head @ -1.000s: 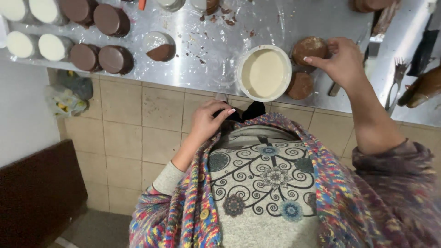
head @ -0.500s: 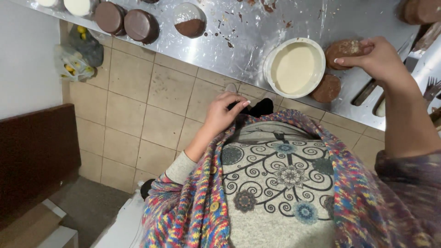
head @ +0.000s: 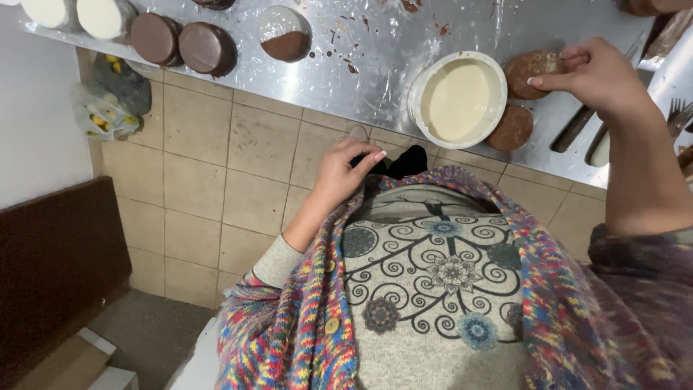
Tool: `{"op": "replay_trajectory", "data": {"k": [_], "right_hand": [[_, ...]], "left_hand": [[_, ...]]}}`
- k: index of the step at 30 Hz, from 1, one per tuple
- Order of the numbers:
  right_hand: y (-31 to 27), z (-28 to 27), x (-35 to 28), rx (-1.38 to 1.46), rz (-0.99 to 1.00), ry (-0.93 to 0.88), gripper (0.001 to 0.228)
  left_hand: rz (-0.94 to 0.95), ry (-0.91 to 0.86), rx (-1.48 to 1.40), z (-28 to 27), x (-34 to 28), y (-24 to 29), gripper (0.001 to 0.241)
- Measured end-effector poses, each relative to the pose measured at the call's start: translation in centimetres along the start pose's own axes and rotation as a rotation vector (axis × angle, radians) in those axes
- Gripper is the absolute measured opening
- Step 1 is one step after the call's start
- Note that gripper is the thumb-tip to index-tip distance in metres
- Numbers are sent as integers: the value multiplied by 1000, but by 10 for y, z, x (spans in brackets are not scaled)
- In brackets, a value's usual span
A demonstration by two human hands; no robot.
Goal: The recorder dips round chocolate-covered cakes into a container of white glaze or chocolate to coat half of them.
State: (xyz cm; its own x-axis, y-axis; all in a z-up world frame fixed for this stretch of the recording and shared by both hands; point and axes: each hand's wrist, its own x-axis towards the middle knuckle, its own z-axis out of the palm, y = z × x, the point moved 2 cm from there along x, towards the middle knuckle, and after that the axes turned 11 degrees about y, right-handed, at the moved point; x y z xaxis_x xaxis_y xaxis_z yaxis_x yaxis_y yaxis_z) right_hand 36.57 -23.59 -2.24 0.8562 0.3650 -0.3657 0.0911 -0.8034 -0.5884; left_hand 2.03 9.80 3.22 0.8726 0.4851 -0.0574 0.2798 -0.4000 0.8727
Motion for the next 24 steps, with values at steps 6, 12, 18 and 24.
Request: {"op": "replay_trajectory", "data": {"k": [6,12,18,24], "right_hand": [[-6,6,-19,-196,5,112,82],[23,22,-37,-88,-232,330,75],[24,25,-40,-145,-220,380,67],[26,26,-36,-36,-157,351,69]], "left_hand": [[-1,9,-11,-8,1,-4,17],[3,19,-30,-14,2,-10,17],[-32,-6,-50,-19,4,-12,17],[1,-22,-33,-23,9,-16,17]]}}
